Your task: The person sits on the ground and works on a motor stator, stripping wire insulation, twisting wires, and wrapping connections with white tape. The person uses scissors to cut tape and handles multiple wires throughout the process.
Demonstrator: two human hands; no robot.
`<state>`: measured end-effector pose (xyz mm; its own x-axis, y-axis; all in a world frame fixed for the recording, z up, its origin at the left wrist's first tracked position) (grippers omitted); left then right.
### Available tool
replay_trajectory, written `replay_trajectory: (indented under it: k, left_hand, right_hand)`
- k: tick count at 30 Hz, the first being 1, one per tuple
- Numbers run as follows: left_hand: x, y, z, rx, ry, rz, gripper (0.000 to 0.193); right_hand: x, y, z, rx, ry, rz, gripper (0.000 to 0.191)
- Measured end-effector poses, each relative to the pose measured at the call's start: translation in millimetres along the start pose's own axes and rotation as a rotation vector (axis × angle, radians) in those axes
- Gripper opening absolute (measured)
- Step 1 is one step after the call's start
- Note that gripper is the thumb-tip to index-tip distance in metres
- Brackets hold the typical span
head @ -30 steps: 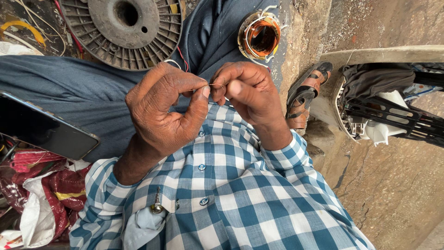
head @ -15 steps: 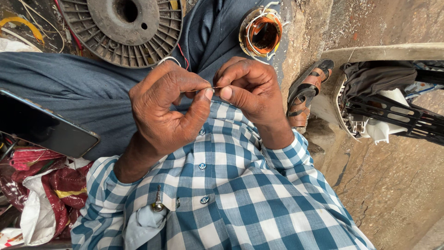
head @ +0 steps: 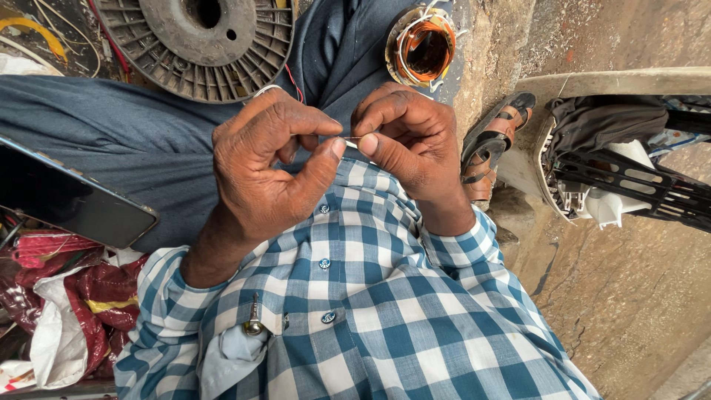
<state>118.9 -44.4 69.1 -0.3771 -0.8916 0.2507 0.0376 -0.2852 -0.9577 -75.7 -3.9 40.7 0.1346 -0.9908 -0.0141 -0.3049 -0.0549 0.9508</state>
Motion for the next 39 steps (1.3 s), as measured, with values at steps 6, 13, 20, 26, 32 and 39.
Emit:
replay_trajectory:
  k: [6, 13, 20, 26, 32, 39]
  left_hand:
    - [1, -2, 0, 0.05, 0.011, -0.016, 0.008]
    - [1, 0, -2, 0.094, -0.047, -0.065, 0.007]
    - [1, 0, -2, 0.105, -0.034, -0.051, 0.007]
    - [1, 0, -3, 0.097, -0.004, -0.045, 0.008]
    - [3, 0, -2, 0.122, 0.029, -0.056, 0.008]
    - [3, 1, -2, 0.144, 0.049, -0.034, 0.01]
  right_hand:
    - [-2, -3, 2, 0.025, -0.004, -0.042, 0.007]
    - [-1, -5, 0, 0.038, -0.001, -0.049, 0.007]
    - [-3, -6, 1, 0.029, -0.012, -0.051, 0.009]
    - [-1, -3, 1, 0.0, -0.041, -0.042, 0.01]
    - [-1, 9, -4, -0.155, -0.053, 0.01, 0.01]
    - [5, 12, -8, -0.271, -0.02, 0.079, 0.008]
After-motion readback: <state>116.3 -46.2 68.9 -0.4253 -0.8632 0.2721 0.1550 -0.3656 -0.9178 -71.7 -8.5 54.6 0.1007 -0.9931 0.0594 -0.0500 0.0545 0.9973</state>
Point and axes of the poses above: each hand's wrist, its own x-axis towards the middle knuckle, its own z-axis out of the back of the hand, y = z × x, the point moved 3 cm from there along x, towards the middle knuckle, and after that the axes turned 1 degree about y, right-handed, at the moved point
